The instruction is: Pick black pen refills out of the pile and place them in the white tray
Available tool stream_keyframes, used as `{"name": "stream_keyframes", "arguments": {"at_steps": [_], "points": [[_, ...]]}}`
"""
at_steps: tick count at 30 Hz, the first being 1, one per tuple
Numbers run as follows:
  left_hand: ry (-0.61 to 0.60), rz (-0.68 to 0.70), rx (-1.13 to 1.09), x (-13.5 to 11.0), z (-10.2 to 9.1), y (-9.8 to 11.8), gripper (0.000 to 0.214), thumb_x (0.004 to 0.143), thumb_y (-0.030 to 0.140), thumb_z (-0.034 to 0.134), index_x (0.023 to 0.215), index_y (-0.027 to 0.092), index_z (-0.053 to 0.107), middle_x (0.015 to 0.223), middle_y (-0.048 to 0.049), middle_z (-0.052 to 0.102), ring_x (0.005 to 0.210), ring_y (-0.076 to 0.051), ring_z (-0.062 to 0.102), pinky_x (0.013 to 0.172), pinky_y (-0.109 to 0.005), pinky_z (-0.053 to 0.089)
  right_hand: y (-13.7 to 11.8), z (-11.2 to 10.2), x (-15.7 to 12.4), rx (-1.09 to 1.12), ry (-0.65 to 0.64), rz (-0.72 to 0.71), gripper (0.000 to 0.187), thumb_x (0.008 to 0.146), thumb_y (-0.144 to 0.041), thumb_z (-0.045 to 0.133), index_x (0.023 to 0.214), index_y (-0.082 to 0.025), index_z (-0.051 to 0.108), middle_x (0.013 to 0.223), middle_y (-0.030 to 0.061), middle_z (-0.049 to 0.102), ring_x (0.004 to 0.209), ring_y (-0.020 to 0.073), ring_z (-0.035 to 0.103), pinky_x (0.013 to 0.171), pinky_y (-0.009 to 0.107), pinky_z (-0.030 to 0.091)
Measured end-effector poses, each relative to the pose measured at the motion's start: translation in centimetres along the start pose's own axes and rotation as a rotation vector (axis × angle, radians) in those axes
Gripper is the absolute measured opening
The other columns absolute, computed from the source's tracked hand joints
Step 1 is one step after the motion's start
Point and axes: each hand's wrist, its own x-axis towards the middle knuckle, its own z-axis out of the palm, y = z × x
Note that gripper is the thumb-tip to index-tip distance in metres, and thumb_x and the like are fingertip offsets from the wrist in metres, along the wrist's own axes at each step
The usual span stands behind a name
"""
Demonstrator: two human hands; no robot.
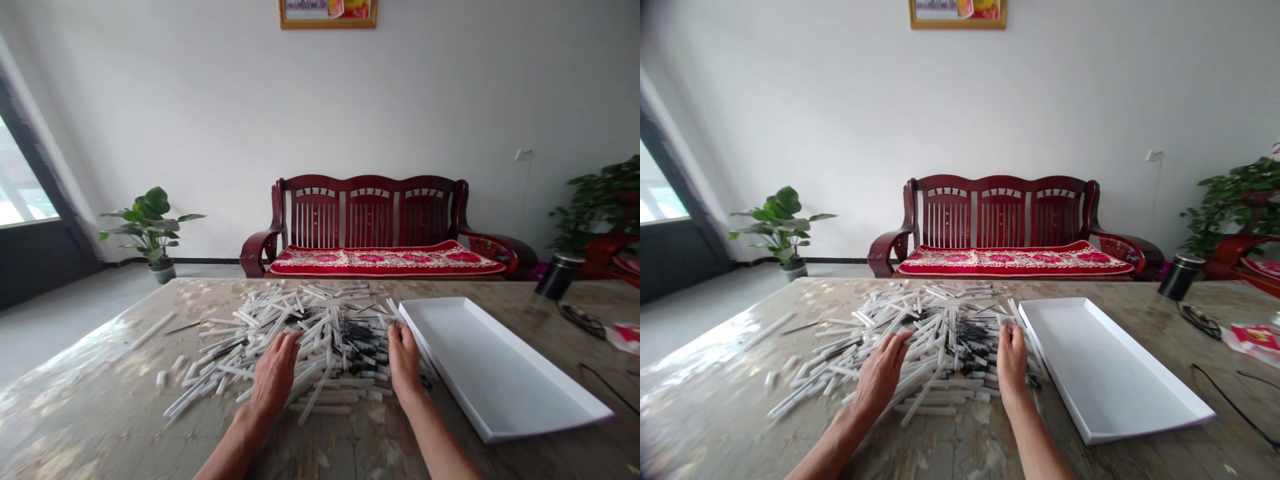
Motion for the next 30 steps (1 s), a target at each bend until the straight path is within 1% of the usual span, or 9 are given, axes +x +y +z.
{"name": "stream_keyframes", "arguments": {"at_steps": [2, 6, 8, 13, 16, 20, 24, 27, 30], "points": [[-0.013, 0.113, -0.082, -0.1, 0.2, 0.6, 0.027, 0.099, 0.027, 0.042, 0.111, 0.023, 0.066, 0.089, -0.0044, 0.07, 0.08, -0.017, 0.069, 0.069, -0.025, 0.054, -1.0, 0.3, -0.7, 0.045, -0.1, 0.049, 0.041, 0.084, -0.062, 0.053, 0.084, -0.023, 0.062, 0.073, 0.0025, 0.062, 0.07, 0.0214, 0.055, 0.062, 0.032, 0.042], [-0.083, 0.276, -0.202, -0.5, 0.5, 2.1, 0.026, 0.099, 0.028, 0.045, 0.115, 0.023, 0.064, 0.085, -0.0025, 0.07, 0.076, -0.014, 0.069, 0.068, -0.022, 0.054, -3.0, 1.2, -2.9, 0.207, -0.524, 0.215, 0.05, 0.083, -0.072, 0.051, 0.087, -0.023, 0.061, 0.055, -0.0055, 0.043, 0.048, 0.0139, 0.037, 0.046, 0.027, 0.029], [-0.115, 0.31, -0.24, -0.6, 0.6, 2.5, 0.024, 0.099, 0.029, 0.045, 0.116, 0.024, 0.062, 0.087, -0.0021, 0.071, 0.076, -0.014, 0.069, 0.069, -0.022, 0.055, -3.5, 1.6, -3.8, 0.243, -0.628, 0.257, 0.054, 0.08, -0.075, 0.054, 0.083, -0.021, 0.06, 0.053, -0.007, 0.038, 0.047, 0.0113, 0.032, 0.044, 0.025, 0.024], [-0.107, 0.282, -0.214, -0.4, 0.7, 2.2, 0.021, 0.099, 0.032, 0.045, 0.104, 0.021, 0.062, 0.085, -0.0026, 0.072, 0.076, -0.016, 0.07, 0.07, -0.025, 0.056, -3.5, 2.1, -4.4, 0.322, -0.56, 0.402, 0.057, 0.071, -0.078, 0.062, 0.077, -0.021, 0.055, 0.053, -0.0094, 0.035, 0.044, 0.007, 0.024, 0.04, 0.022, 0.015], [-0.165, 0.263, -0.176, -0.2, 0.7, 2.0, 0.022, 0.099, 0.033, 0.045, 0.098, 0.021, 0.064, 0.08, -0.002, 0.07, 0.072, -0.016, 0.069, 0.067, -0.025, 0.056, -3.4, 2.3, -4.5, 0.358, -0.54, 0.464, 0.058, 0.068, -0.078, 0.064, 0.076, -0.021, 0.054, 0.051, -0.0108, 0.033, 0.042, 0.0056, 0.021, 0.039, 0.021, 0.013], [-0.283, 0.15, -0.227, 0.1, 0.5, 2.0, 0.027, 0.098, 0.032, 0.043, 0.099, 0.022, 0.068, 0.081, -0.0035, 0.071, 0.072, -0.016, 0.068, 0.068, -0.024, 0.054, -3.6, 2.2, -4.2, 0.378, -0.474, 0.401, 0.055, 0.07, -0.075, 0.064, 0.075, -0.021, 0.053, 0.049, -0.0113, 0.031, 0.042, 0.006, 0.022, 0.039, 0.02, 0.014], [-0.353, -0.119, -0.356, 0.3, 0.0, 1.4, 0.038, 0.099, 0.034, 0.035, 0.096, 0.021, 0.07, 0.06, 0.0008, 0.062, 0.057, -0.015, 0.062, 0.06, -0.024, 0.049, -3.4, 1.5, -3.0, 0.388, -0.379, 0.31, 0.05, 0.074, -0.071, 0.061, 0.076, -0.022, 0.053, 0.05, -0.0105, 0.033, 0.042, 0.0069, 0.025, 0.039, 0.02, 0.017], [-0.334, -0.26, -0.446, 0.4, -0.1, 1.3, 0.04, 0.097, 0.037, 0.035, 0.094, 0.021, 0.071, 0.055, 0.0022, 0.058, 0.053, -0.015, 0.059, 0.058, -0.025, 0.048, -2.9, 1.2, -2.4, 0.299, -0.326, 0.243, 0.046, 0.078, -0.067, 0.06, 0.078, -0.022, 0.056, 0.055, -0.0078, 0.039, 0.046, 0.0089, 0.032, 0.04, 0.021, 0.021], [-0.289, -0.298, -0.517, 0.5, 0.2, 2.2, 0.033, 0.093, 0.036, 0.042, 0.099, 0.021, 0.071, 0.064, 0.0006, 0.064, 0.057, -0.015, 0.061, 0.062, -0.026, 0.05, -2.4, 1.3, -2.4, 0.231, -0.33, 0.205, 0.04, 0.08, -0.061, 0.061, 0.081, -0.022, 0.06, 0.056, -0.0059, 0.043, 0.049, 0.0112, 0.037, 0.041, 0.022, 0.026]]}}
